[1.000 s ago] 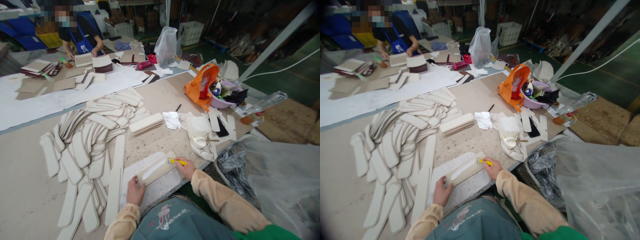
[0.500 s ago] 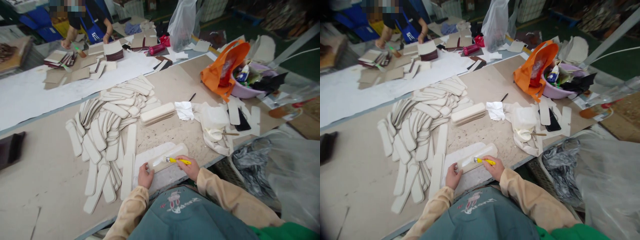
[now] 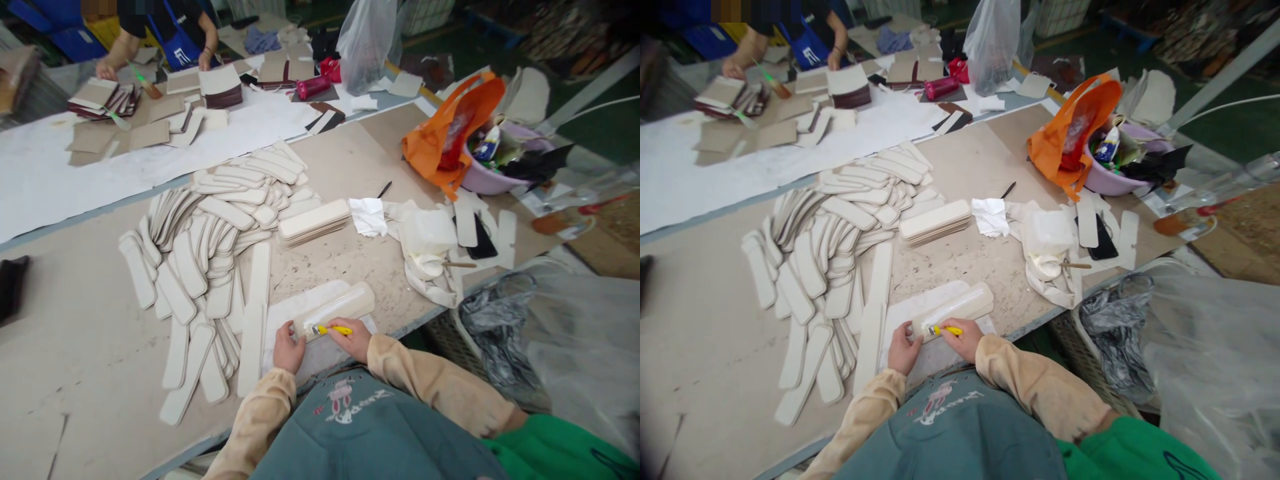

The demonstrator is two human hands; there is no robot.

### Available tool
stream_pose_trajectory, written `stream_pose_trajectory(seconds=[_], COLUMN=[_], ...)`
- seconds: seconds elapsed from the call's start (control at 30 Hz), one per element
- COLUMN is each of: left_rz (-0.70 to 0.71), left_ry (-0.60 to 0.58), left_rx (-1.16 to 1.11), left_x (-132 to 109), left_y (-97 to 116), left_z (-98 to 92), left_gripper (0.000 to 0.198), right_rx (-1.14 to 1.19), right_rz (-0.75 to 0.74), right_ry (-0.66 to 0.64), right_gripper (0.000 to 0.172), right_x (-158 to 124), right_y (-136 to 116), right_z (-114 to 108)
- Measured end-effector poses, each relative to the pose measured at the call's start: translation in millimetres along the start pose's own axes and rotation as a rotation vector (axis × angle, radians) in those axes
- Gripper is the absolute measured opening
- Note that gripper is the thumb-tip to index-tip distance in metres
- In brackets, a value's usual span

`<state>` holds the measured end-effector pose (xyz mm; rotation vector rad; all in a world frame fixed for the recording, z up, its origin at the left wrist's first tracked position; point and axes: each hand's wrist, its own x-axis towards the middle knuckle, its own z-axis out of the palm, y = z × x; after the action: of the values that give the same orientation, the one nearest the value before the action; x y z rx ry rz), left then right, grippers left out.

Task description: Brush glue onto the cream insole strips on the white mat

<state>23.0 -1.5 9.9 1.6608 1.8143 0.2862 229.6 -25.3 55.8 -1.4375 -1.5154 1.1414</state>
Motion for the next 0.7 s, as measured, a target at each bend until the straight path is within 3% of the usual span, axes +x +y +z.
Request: stream_pose_trajectory(seconds=[0.17, 0.5, 0.7], left_rz=[-0.010, -0.019, 0.000], left_ry=[-0.028, -0.056, -0.042], left_rx=[0.017, 0.026, 0.037], left_x=[3, 6, 8], left_y=[1, 3, 1], left_z=[-0.2, -3.3, -2.1], left_gripper=[0.049, 0.053, 0.054], right_rx=[-0.073, -0.157, -0.237], right_rz=[0.060, 0.185, 0.176], right_ry=[0.073, 0.272, 0.370], right_gripper=[0.022, 0.026, 0.025], right_x=[-5, -23, -26], right_y=[6, 31, 29], right_z=[-23, -99, -124])
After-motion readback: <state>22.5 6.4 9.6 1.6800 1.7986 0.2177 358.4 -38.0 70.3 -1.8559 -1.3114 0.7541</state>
